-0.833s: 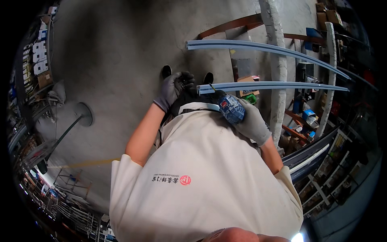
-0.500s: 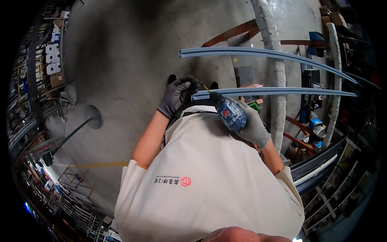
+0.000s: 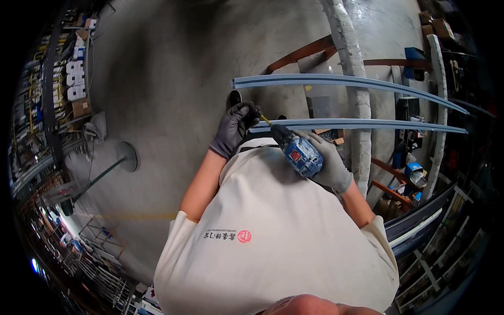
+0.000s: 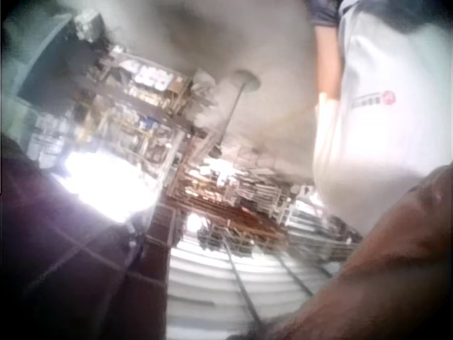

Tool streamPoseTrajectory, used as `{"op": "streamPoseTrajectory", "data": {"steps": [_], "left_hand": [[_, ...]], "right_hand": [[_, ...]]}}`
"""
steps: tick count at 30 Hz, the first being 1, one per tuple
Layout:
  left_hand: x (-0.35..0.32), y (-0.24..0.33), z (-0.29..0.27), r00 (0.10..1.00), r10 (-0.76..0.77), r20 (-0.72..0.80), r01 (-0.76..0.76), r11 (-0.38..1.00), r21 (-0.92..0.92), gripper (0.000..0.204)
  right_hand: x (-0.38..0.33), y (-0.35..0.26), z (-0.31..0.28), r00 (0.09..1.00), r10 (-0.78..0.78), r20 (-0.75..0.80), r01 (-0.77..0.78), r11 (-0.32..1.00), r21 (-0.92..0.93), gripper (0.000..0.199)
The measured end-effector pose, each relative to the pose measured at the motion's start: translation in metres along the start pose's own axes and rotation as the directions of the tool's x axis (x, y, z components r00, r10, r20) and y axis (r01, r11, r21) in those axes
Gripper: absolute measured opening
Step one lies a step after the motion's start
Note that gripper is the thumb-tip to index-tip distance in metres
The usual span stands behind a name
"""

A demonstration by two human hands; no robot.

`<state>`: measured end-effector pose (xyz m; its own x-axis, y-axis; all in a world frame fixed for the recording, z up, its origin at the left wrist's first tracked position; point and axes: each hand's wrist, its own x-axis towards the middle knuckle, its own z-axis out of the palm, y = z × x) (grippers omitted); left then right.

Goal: The person uses a power drill to fasten screws into metal profiles resting on a workbench. They then apply a sealant from a tube into the grooves of the assembled metal frame.

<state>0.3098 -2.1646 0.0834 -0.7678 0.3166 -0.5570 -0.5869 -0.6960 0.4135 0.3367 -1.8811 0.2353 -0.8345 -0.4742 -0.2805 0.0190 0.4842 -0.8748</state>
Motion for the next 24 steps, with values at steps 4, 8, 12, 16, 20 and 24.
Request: {"op": "streamPoseTrajectory", "data": {"steps": [4,8,12,16,20,24], "left_hand": [[0.022,0.034,0.005,0.996,-0.034,0.079,0.039,0.998,-0.057,0.019],[0.044,0.067,-0.003,0.989,-0.133,0.069,0.135,0.991,-0.020,0.016],[0.058,0.091,-0.011,0.974,-0.219,0.061,0.221,0.975,-0.018,0.021],[0.068,0.108,-0.021,0.957,-0.270,0.105,0.274,0.961,-0.030,0.023],[0.079,0.111,-0.028,0.973,-0.220,0.070,0.222,0.975,-0.021,0.029],[0.081,0.110,-0.020,0.981,-0.191,0.022,0.190,0.982,0.021,0.032]], "right_hand": [[0.021,-0.021,0.002,0.998,0.027,-0.048,-0.029,0.999,-0.032,0.092],[0.047,-0.041,0.007,0.995,0.066,-0.074,-0.071,0.995,-0.064,0.093],[0.069,-0.060,0.021,0.987,0.123,-0.101,-0.127,0.991,-0.042,0.092],[0.088,-0.080,0.031,0.981,0.162,-0.110,-0.169,0.984,-0.061,0.093],[0.104,-0.082,0.028,0.980,0.183,-0.084,-0.190,0.977,-0.095,0.094],[0.111,-0.075,0.013,0.990,0.129,-0.054,-0.135,0.983,-0.124,0.090]]}}
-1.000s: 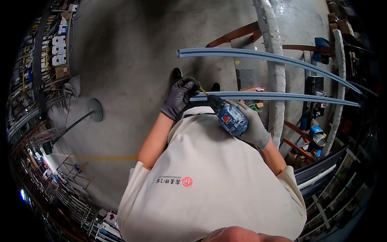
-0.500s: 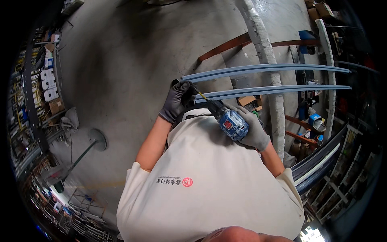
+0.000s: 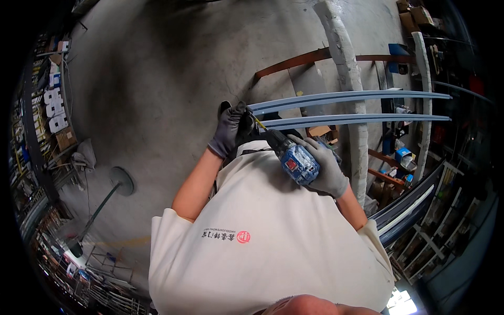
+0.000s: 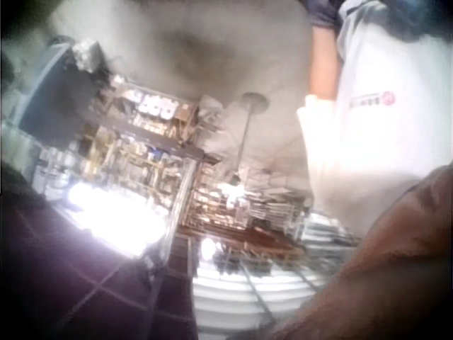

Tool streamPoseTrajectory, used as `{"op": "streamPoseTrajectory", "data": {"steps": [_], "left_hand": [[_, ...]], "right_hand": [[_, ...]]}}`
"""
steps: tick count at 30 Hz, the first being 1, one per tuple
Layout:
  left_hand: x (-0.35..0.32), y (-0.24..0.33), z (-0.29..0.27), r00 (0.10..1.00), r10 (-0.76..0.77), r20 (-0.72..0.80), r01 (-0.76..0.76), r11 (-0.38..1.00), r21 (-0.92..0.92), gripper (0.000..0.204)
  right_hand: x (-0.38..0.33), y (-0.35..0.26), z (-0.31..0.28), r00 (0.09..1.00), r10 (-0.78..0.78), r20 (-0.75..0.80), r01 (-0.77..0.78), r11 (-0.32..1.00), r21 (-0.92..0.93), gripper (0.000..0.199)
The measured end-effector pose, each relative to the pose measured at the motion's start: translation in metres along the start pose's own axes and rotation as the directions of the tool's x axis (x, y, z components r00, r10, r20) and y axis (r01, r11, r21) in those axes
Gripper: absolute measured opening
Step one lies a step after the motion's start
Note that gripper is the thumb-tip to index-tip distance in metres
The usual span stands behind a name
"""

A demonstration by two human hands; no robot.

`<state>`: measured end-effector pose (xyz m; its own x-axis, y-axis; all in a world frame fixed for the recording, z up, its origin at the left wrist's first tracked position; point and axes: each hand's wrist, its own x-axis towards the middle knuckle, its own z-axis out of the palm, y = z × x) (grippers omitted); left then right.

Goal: The person uses a power drill to fasten screws into metal profiles resting on a workbench. They then apply a sealant from a tube into the grooves of the assembled metal frame.

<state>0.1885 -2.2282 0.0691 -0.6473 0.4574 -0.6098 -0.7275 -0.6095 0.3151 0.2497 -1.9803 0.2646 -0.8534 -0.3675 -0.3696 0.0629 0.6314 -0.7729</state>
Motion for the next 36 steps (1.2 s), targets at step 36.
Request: {"op": "streamPoseTrajectory", "data": {"steps": [36], "left_hand": [[-0.016,-0.017,-0.033,0.900,0.183,-0.396,0.006,0.903,0.430,0.037]], "right_hand": [[0.037,0.016,-0.018,0.997,0.000,0.072,0.004,0.998,-0.061,0.073]]}}
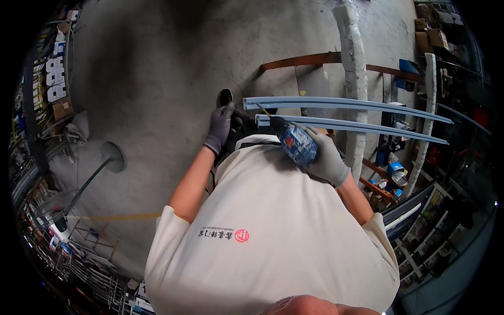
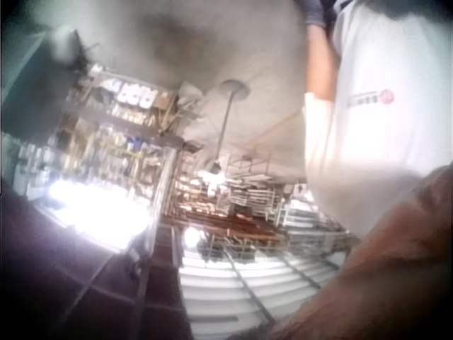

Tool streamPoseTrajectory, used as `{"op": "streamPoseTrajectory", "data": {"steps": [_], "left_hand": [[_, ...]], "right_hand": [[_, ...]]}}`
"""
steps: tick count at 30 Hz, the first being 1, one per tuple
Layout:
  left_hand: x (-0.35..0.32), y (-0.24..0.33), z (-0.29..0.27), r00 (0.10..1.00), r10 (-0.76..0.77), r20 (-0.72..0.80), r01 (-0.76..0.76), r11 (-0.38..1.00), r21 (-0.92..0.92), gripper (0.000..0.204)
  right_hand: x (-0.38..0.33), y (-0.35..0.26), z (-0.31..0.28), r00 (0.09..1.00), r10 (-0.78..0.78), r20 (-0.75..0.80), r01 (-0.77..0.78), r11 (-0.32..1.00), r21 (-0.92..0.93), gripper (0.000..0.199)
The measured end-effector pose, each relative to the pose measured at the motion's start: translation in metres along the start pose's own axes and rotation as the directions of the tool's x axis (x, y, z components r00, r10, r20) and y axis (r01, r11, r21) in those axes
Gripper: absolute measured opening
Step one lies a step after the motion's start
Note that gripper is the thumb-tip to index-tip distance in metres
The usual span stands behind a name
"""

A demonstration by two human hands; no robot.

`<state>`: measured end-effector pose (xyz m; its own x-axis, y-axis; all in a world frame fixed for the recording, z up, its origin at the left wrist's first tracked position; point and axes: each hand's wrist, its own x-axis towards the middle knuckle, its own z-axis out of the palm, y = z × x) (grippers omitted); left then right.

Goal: The person uses a power drill to fasten screws into metal profiles resting on a workbench. They then apply a sealant from a tube into the grooves of the assembled metal frame.

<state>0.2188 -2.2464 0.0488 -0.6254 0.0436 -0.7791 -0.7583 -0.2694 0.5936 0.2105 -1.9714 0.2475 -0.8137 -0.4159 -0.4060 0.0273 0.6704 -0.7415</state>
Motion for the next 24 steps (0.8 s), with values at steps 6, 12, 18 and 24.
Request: {"op": "streamPoseTrajectory", "data": {"steps": [6,12,18,24], "left_hand": [[0.042,-0.027,-0.017,0.995,0.102,-0.012,-0.101,0.994,0.028,0.029],[0.050,-0.036,-0.017,0.987,0.103,0.125,-0.104,0.995,0.000,0.023],[0.049,-0.043,-0.016,0.986,0.068,0.153,-0.048,0.991,-0.126,0.023],[0.040,-0.031,-0.015,0.981,0.021,0.190,0.020,0.977,-0.212,0.020]], "right_hand": [[0.030,0.016,0.015,0.994,0.093,0.054,-0.096,0.994,0.058,0.055],[0.050,0.016,0.022,0.984,0.144,0.102,-0.142,0.989,-0.027,0.054],[0.063,0.017,0.026,0.984,0.134,0.120,-0.120,0.986,-0.111,0.052],[0.077,-0.003,0.023,0.976,0.152,0.158,-0.132,0.982,-0.132,0.051]]}}
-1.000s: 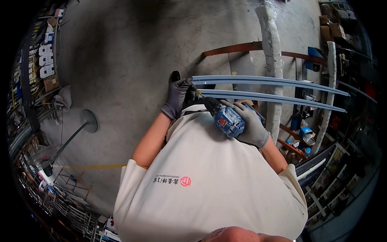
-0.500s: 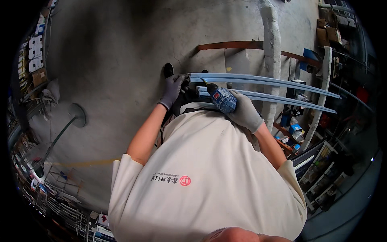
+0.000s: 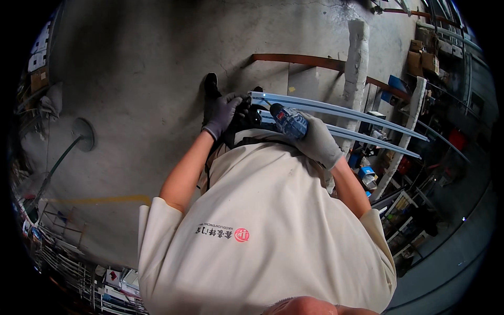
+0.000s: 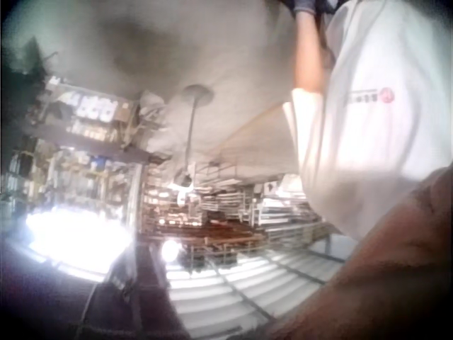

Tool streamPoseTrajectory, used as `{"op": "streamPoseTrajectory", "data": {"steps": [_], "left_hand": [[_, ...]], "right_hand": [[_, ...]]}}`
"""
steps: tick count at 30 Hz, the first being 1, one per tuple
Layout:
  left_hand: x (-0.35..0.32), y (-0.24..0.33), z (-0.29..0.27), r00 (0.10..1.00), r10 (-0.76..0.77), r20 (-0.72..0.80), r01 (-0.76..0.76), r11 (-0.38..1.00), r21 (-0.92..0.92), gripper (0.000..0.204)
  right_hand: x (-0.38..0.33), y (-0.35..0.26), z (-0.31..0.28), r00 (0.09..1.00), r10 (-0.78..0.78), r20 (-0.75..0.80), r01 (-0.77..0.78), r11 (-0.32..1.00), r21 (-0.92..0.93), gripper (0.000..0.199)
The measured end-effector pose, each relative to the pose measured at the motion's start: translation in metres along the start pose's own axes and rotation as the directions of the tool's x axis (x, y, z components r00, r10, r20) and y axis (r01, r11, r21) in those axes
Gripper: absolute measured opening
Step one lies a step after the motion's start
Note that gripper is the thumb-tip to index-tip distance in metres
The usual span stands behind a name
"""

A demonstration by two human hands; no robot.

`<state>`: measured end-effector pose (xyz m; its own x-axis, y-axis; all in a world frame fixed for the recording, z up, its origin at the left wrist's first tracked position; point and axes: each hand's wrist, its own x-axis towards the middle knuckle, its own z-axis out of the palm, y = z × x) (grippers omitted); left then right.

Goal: The person uses a power drill to fasten screws into metal profiles resting on a workbench. They then apply a sealant from a tube into the grooves of the assembled metal frame.

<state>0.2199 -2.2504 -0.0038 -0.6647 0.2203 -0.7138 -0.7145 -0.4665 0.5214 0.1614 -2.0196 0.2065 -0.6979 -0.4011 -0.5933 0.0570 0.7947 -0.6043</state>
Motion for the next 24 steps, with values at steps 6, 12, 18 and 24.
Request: {"op": "streamPoseTrajectory", "data": {"steps": [6,12,18,24], "left_hand": [[0.002,-0.010,-0.009,0.998,0.041,0.037,-0.041,0.999,-0.013,0.024],[-0.010,-0.006,-0.012,0.998,0.028,0.058,-0.023,0.996,-0.085,0.024],[-0.019,-0.005,-0.016,0.998,0.009,0.067,-0.014,0.997,0.081,0.025],[-0.036,0.013,0.000,0.987,-0.023,0.161,0.044,0.990,-0.132,0.033]], "right_hand": [[0.005,-0.003,-0.003,0.997,0.046,0.055,-0.041,0.994,-0.097,0.051],[0.001,0.001,0.001,1.000,0.020,0.021,-0.019,0.999,-0.031,0.051],[-0.020,0.004,-0.004,1.000,0.013,-0.013,-0.012,0.997,0.074,0.053],[-0.045,-0.004,-0.021,0.997,-0.066,0.029,0.059,0.975,0.215,0.065]]}}
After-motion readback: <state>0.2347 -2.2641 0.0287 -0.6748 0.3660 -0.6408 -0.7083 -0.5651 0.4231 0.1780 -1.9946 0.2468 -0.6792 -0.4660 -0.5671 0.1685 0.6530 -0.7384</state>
